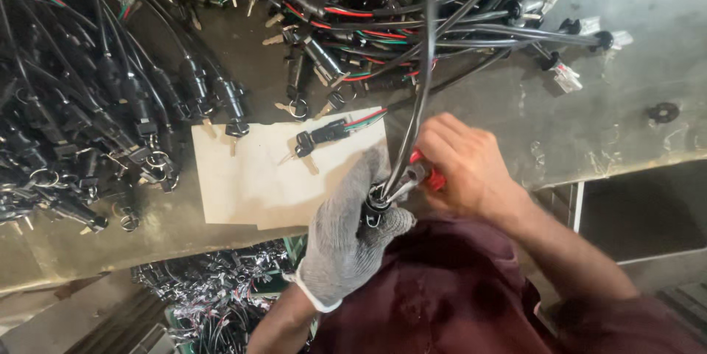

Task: The person strips the outer insulation from the ends of black electrical cables using red-handled pliers, pulling the cut insulation off to expose the inner colored wires, and works through cables one at a time at the workbench.

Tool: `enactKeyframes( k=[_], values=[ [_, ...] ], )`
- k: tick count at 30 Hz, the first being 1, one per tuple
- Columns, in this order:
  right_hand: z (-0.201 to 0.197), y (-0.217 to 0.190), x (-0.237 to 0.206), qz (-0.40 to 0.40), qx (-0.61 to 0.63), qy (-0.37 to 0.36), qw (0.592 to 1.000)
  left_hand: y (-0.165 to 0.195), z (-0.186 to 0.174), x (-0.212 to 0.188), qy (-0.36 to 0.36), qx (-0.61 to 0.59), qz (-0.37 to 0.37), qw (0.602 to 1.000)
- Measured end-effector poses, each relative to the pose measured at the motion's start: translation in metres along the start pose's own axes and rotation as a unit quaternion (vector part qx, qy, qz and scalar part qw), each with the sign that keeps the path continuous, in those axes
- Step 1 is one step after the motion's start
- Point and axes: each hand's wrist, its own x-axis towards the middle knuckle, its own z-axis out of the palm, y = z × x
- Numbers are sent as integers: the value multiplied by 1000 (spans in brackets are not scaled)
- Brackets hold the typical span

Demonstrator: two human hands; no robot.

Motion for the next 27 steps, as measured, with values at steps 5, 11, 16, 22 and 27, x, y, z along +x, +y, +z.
enactKeyframes(
  k=[5,11,16,22,27],
  values=[
    [3,-14,-5,52,-19,17,998,-10,15,-11,33,84,-40,995],
    [3,-21,-15,106,-65,2,992,-16,30,-24,85,408,-8,909],
    [13,-27,-20,142,-52,30,988,-29,25,-23,61,420,28,905],
    [13,-42,-14,111,52,35,992,-14,6,-10,32,360,51,931],
    [23,-16,-5,18,22,108,994,9,-13,8,-75,-30,-69,994]
  ],
)
